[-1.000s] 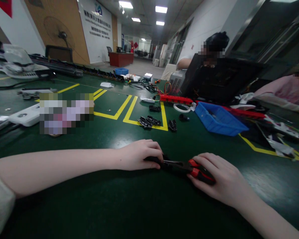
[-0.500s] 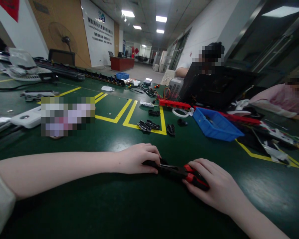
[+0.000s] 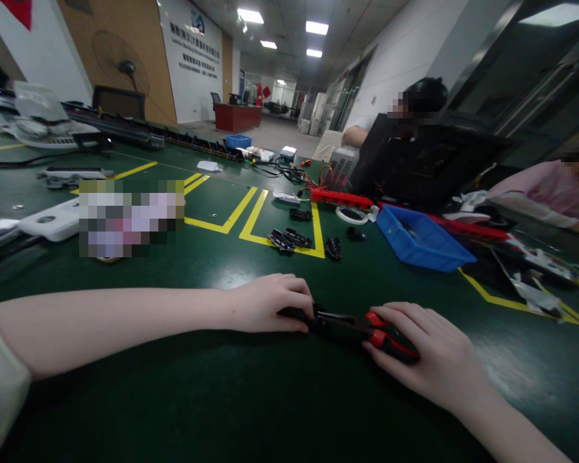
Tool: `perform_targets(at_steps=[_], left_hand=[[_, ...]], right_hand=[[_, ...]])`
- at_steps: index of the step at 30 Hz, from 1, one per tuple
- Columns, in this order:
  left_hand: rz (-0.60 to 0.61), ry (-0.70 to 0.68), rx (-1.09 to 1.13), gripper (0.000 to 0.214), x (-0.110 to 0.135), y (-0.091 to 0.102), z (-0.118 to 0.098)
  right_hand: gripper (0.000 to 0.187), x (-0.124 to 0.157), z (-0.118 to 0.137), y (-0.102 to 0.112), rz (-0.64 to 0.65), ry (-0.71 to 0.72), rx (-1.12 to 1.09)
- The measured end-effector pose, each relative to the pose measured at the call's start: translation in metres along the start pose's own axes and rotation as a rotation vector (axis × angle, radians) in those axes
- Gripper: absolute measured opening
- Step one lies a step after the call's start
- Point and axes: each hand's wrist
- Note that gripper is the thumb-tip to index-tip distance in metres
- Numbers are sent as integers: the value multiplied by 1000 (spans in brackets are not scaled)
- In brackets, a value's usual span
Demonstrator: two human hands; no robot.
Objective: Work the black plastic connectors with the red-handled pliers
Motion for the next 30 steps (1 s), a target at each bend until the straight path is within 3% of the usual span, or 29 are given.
perform_targets(at_steps=[30], left_hand=[[23,10,6,18,0,-1,2]], right_hand=[[28,-4,4,-4,36,-11,-87]])
Point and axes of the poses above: each hand's wrist, its own x-axis away from the middle knuckle, its own y-axis out of the back of the hand, z = x × y, and after that the axes turned 3 degrees about -x, right-handed
